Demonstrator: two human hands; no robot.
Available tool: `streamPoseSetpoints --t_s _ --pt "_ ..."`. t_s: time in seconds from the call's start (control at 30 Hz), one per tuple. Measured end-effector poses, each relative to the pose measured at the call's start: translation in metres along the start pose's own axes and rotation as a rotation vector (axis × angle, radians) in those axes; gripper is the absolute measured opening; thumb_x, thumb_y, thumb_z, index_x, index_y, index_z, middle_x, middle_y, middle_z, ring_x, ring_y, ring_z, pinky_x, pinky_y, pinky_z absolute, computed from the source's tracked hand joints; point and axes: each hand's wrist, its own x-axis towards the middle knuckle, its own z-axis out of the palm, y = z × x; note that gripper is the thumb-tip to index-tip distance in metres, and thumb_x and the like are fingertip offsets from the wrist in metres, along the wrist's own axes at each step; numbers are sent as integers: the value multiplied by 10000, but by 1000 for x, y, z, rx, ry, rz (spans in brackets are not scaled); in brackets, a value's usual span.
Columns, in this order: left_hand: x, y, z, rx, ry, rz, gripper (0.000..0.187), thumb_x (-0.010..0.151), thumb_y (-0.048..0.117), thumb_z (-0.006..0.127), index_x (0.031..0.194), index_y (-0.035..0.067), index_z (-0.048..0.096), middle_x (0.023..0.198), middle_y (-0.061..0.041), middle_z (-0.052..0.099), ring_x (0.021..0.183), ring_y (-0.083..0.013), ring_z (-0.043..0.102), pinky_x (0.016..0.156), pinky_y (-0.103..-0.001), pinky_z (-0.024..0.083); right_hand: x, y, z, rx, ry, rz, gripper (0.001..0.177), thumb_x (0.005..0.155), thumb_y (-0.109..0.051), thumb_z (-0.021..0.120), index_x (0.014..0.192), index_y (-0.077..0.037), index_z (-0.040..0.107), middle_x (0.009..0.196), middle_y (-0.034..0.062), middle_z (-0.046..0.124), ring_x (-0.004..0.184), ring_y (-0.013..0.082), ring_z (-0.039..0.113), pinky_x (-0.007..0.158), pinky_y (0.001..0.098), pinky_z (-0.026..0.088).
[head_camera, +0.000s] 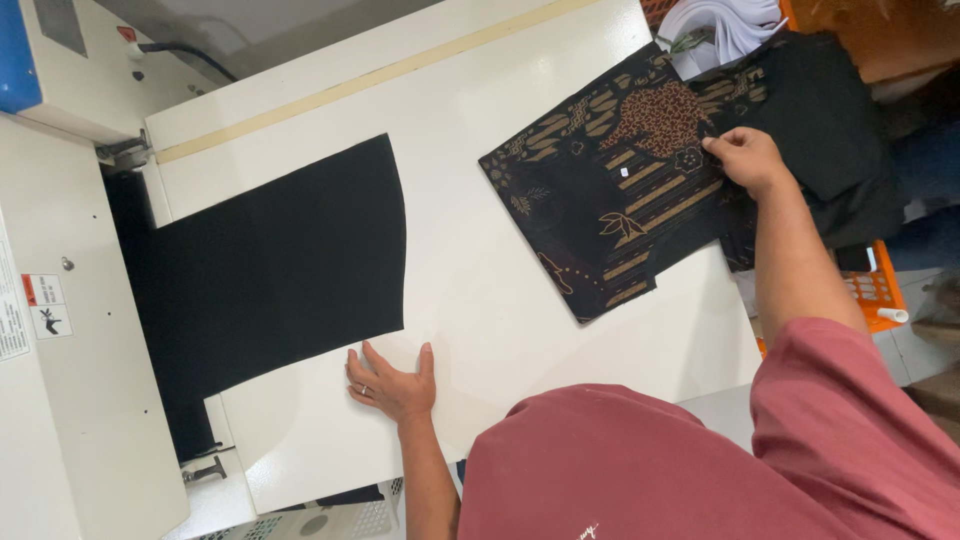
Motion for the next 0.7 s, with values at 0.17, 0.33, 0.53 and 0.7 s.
streamPoseSetpoints --t_s 0.17,0.33,0.53,0.7 --pt "1 1 0 8 -3 6 1055 781 655 707 1523 13 318 1508 -228 253 1445 -441 189 1132 -704 145 -9 -14 -1 1 146 -191 332 854 -279 844 990 -53 641 917 46 663 828 159 615 747 328 521" --pt "3 16 -10 -9 26 65 1036 771 640 726 1492 -8 360 1504 -239 269 1436 -442 214 1121 -714 144 -56 -60 10 -645 622 -700 328 714 -277 864 961 -87 762 976 144 714 896 356 662 792 448 540" --pt "16 131 -1 -278 -164 552 936 791 551 751 1476 9 412 1586 -203 299 1494 -398 250 1157 -690 155 -83 -110 58 -589 -99 -626 153 893 -209 735 1024 -144 780 996 75 746 971 309 683 875 435 530" --pt "30 236 0 -112 -492 810 959 826 562 690 1558 67 318 1668 -103 214 1535 -302 195 1199 -632 122 -71 -129 75 -784 -180 -635 196 825 -237 755 1013 -196 790 973 58 735 1005 314 661 862 433 520"
